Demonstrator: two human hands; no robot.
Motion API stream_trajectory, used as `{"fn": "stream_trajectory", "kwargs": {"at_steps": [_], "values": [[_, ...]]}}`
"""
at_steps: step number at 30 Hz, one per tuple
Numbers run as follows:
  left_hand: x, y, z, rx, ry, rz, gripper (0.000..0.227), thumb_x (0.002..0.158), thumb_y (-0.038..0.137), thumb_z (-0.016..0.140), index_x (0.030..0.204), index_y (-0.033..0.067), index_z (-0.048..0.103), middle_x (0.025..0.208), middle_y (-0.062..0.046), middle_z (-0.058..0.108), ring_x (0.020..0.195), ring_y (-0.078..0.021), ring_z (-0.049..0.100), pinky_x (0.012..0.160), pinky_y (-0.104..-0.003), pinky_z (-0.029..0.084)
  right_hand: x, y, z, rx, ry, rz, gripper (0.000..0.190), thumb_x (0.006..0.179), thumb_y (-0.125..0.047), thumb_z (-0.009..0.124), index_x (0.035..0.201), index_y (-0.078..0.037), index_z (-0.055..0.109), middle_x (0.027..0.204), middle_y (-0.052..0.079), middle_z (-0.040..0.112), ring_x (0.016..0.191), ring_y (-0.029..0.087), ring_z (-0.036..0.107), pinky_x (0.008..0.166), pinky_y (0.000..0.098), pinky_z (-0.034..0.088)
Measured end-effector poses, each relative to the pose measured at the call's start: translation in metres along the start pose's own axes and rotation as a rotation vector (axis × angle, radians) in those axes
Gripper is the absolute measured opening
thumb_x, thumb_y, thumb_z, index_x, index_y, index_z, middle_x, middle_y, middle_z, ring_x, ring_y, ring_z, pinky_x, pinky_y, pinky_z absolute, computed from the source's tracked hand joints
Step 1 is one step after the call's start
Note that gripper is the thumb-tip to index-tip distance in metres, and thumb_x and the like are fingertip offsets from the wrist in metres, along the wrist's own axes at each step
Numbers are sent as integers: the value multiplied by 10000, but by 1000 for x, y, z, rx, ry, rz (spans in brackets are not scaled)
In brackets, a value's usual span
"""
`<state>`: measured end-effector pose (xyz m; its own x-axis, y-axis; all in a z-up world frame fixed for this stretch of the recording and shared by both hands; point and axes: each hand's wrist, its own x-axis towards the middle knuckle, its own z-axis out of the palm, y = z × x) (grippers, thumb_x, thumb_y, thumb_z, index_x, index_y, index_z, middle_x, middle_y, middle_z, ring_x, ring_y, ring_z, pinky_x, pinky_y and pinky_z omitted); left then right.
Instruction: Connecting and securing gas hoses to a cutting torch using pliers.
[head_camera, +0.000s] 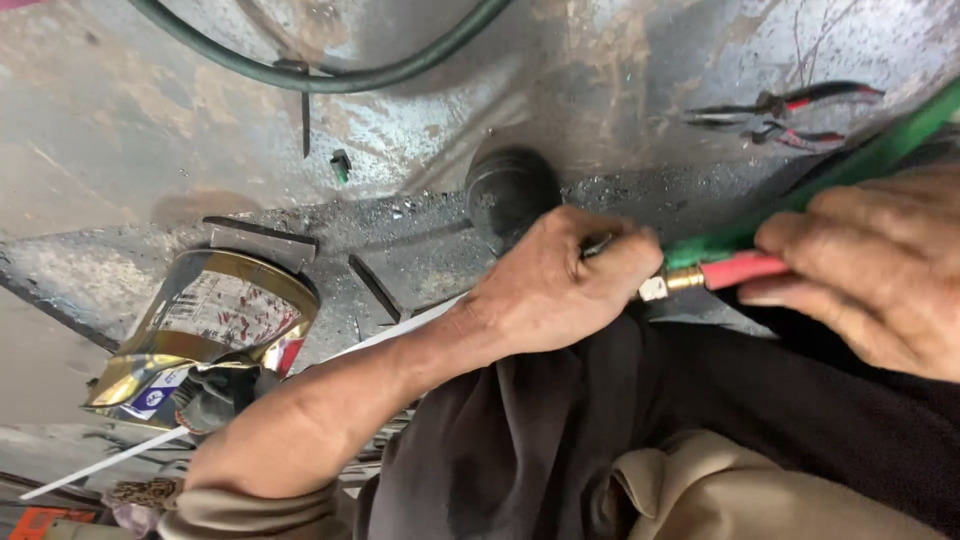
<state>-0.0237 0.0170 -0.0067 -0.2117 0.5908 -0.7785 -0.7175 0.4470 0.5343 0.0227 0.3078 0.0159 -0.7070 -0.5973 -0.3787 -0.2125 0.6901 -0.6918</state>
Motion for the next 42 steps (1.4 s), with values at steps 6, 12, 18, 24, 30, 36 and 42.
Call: {"fn": "stream_trajectory", "kwargs": {"at_steps": [6, 12, 18, 24, 30, 36, 42], "values": [[-9, 6, 3, 220, 401, 329, 256, 912, 291, 617, 871, 52, 698, 679, -128, 666, 590, -236, 673, 582, -372, 546, 14, -14, -3, 393, -61, 170, 304, 884, -283, 707, 1102, -73, 731, 830, 43, 688, 714, 189, 693, 606, 322, 543], [-7, 10, -6, 688, 549, 543, 256, 895, 259, 692, 837, 18, 628, 706, -145, 640, 537, -294, 639, 513, -424, 521, 24, -14, 10, 367, -407, 606, 290, 858, -349, 735, 1044, -160, 851, 658, 43, 676, 560, 144, 609, 519, 334, 482], [-1, 3, -17, 929, 617, 753, 298, 907, 318, 713, 907, 41, 602, 772, -115, 592, 591, -275, 600, 574, -431, 495, 19, 10, 36, 1172, -528, 946, 320, 1015, -301, 621, 1087, 1, 698, 595, 36, 456, 510, 130, 368, 410, 333, 341], [4, 1, -25, 1036, 665, 842, 298, 959, 337, 695, 1003, 54, 610, 872, -90, 581, 696, -267, 612, 659, -424, 481, 15, 44, 57, 1547, -592, 773, 378, 1091, -287, 548, 1046, 85, 592, 616, 19, 400, 500, 113, 361, 399, 293, 335], [-1, 11, -34, 1149, 678, 1012, 273, 1012, 294, 600, 1143, 57, 631, 968, -66, 564, 772, -214, 622, 710, -370, 465, 51, 56, 17, 1561, -1184, 378, 489, 1093, -408, 458, 1362, -7, 532, 798, 51, 617, 591, 132, 553, 469, 290, 451], [-3, 22, -26, 1102, 674, 1073, 319, 1008, 336, 617, 1129, 41, 632, 943, -77, 578, 746, -225, 623, 687, -369, 466, 19, 41, 19, 1214, -931, 397, 383, 1078, -396, 505, 1228, -55, 593, 726, 25, 487, 601, 110, 458, 492, 281, 419], [-7, 23, -5, 852, 569, 799, 253, 950, 265, 674, 1018, 24, 637, 854, -108, 635, 660, -265, 640, 613, -392, 514, 31, 1, -1, 3, -414, 87, 453, 764, -512, 788, 1087, -197, 744, 554, 17, 669, 444, 223, 680, 445, 390, 509]]}}
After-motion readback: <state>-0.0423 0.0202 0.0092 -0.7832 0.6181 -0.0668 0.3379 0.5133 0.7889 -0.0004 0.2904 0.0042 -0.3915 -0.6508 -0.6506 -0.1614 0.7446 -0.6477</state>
